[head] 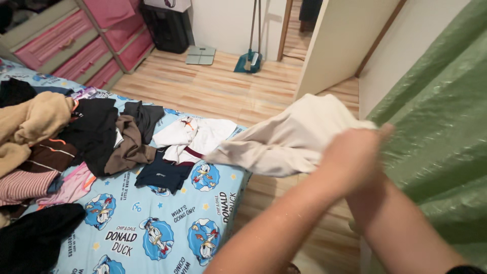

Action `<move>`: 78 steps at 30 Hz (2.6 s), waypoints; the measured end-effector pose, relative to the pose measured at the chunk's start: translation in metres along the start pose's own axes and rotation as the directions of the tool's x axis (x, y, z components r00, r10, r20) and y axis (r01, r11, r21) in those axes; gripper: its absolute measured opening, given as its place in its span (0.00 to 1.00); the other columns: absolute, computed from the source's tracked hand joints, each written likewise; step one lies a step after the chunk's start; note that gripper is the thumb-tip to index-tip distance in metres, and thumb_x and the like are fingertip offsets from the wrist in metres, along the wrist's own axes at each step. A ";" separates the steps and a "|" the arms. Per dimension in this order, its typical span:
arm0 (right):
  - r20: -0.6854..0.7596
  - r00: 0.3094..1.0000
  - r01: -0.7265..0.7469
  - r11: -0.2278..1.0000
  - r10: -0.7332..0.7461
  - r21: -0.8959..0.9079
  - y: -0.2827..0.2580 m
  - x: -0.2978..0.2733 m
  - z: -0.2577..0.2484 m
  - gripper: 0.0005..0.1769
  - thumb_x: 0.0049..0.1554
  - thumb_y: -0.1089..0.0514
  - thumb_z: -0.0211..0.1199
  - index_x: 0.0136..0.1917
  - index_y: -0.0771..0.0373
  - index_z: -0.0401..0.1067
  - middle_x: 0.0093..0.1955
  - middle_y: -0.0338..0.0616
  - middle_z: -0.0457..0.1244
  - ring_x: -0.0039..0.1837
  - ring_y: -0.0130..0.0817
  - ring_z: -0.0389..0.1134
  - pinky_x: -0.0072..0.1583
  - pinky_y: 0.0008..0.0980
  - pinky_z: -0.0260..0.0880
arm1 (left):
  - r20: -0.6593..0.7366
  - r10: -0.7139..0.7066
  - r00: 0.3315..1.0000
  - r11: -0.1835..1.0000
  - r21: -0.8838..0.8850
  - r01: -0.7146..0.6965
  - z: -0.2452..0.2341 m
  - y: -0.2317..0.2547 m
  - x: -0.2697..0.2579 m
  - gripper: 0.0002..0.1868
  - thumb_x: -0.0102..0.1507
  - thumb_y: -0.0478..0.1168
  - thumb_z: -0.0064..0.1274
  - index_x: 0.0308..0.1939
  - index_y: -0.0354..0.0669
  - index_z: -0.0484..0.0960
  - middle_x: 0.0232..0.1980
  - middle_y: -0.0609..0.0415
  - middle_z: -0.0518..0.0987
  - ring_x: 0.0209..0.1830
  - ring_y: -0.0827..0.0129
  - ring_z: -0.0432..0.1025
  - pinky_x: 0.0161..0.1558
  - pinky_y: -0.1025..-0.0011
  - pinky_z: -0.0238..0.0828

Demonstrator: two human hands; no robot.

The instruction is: The person folds several items of clothing on a bed, including a grey vest, a beige top, a blue t-shirt, and a white t-shirt.

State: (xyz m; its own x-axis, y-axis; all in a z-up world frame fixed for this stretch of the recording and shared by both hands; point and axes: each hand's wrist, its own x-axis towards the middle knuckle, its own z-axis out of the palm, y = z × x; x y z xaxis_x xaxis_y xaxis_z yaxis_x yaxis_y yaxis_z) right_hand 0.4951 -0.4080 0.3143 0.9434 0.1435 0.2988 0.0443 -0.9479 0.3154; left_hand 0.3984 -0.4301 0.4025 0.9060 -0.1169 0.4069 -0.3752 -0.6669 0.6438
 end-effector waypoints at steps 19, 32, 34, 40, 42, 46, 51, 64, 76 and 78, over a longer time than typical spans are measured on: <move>-0.003 0.962 -0.218 0.771 0.275 0.598 0.026 0.024 0.086 0.15 0.62 0.52 0.53 0.58 0.56 0.75 0.63 0.50 0.65 0.75 0.52 0.61 0.69 0.43 0.64 | -0.189 -0.175 0.966 0.964 0.167 0.208 0.056 -0.045 0.040 0.08 0.64 0.37 0.47 0.45 0.39 0.78 0.52 0.36 0.78 0.47 0.39 0.76 0.50 0.49 0.72; -0.068 0.975 0.149 0.394 -0.212 0.907 0.084 0.045 0.092 0.19 0.59 0.53 0.58 0.62 0.61 0.73 0.62 0.51 0.67 0.68 0.47 0.65 0.64 0.43 0.69 | 0.149 -0.347 0.926 0.710 -0.604 0.363 0.064 -0.012 0.059 0.17 0.66 0.41 0.46 0.45 0.29 0.82 0.40 0.43 0.82 0.40 0.57 0.75 0.44 0.57 0.73; -0.037 0.944 0.118 0.232 -0.328 0.965 0.083 0.054 0.095 0.20 0.59 0.54 0.58 0.62 0.62 0.73 0.62 0.51 0.67 0.67 0.47 0.66 0.63 0.43 0.70 | 0.257 -0.299 0.919 0.685 -0.612 0.395 0.066 -0.001 0.049 0.16 0.66 0.40 0.47 0.46 0.29 0.83 0.39 0.45 0.81 0.41 0.61 0.74 0.44 0.59 0.72; 0.078 0.727 -0.175 -0.075 -0.682 0.982 0.075 0.068 0.086 0.23 0.58 0.54 0.60 0.64 0.65 0.72 0.62 0.51 0.68 0.64 0.44 0.68 0.61 0.43 0.72 | 0.158 -0.285 0.945 0.923 -0.220 0.315 0.036 -0.019 0.041 0.12 0.59 0.36 0.51 0.44 0.34 0.83 0.39 0.41 0.84 0.40 0.59 0.79 0.43 0.61 0.75; 0.129 0.624 -0.302 -0.086 -0.771 0.949 0.087 0.067 0.087 0.24 0.57 0.55 0.61 0.65 0.66 0.72 0.62 0.51 0.68 0.63 0.44 0.68 0.60 0.44 0.73 | -0.176 -0.311 0.934 0.949 -0.110 0.296 -0.003 -0.069 0.041 0.11 0.60 0.37 0.52 0.44 0.39 0.84 0.42 0.40 0.84 0.44 0.55 0.79 0.45 0.61 0.75; 0.229 0.442 -0.487 -0.018 -0.867 0.873 0.129 0.073 0.103 0.26 0.56 0.55 0.62 0.66 0.67 0.71 0.61 0.52 0.69 0.60 0.42 0.70 0.59 0.44 0.74 | -0.492 -0.309 0.814 0.869 0.201 0.452 -0.098 -0.165 0.007 0.13 0.64 0.37 0.47 0.47 0.44 0.86 0.46 0.41 0.83 0.49 0.49 0.77 0.51 0.55 0.70; 0.380 0.364 -0.649 0.061 -0.850 0.758 0.216 0.101 0.162 0.29 0.55 0.56 0.64 0.68 0.69 0.71 0.61 0.52 0.70 0.58 0.40 0.71 0.57 0.44 0.76 | -0.701 -0.378 0.605 0.743 0.160 0.650 -0.205 -0.215 -0.061 0.10 0.68 0.40 0.52 0.48 0.39 0.83 0.49 0.38 0.82 0.50 0.45 0.76 0.51 0.54 0.70; -0.113 0.871 0.234 0.201 -0.478 0.951 0.156 0.086 0.070 0.43 0.53 0.51 0.73 0.76 0.57 0.59 0.75 0.52 0.57 0.75 0.44 0.58 0.67 0.40 0.64 | 0.015 -0.327 0.945 0.937 -0.122 0.326 -0.098 -0.129 0.045 0.15 0.63 0.48 0.58 0.48 0.43 0.87 0.43 0.52 0.87 0.41 0.71 0.77 0.44 0.69 0.75; -0.040 0.710 -0.420 -0.469 -0.703 0.777 0.084 0.059 -0.038 0.13 0.66 0.58 0.51 0.40 0.57 0.71 0.34 0.33 0.62 0.35 0.23 0.62 0.37 0.27 0.63 | -0.008 -0.290 0.957 0.954 0.080 0.290 -0.045 -0.153 -0.005 0.23 0.47 0.35 0.62 0.47 0.39 0.83 0.43 0.39 0.83 0.45 0.47 0.78 0.46 0.59 0.75; -0.065 0.765 -0.408 -0.561 -0.640 0.721 0.103 0.059 -0.066 0.14 0.66 0.56 0.51 0.39 0.56 0.70 0.33 0.34 0.61 0.35 0.24 0.61 0.37 0.28 0.64 | -0.127 -0.409 0.904 0.893 0.146 0.425 -0.036 -0.164 -0.021 0.18 0.51 0.33 0.55 0.45 0.43 0.87 0.42 0.38 0.83 0.46 0.45 0.78 0.48 0.57 0.75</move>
State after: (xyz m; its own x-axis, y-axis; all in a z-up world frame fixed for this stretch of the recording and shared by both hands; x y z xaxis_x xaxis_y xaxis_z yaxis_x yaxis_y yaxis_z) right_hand 0.5339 -0.4784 0.4243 0.6721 0.7355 0.0856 -0.1726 0.2680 -0.9478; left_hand 0.4333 -0.2918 0.3119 0.9472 0.2606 0.1867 0.0784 -0.7531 0.6532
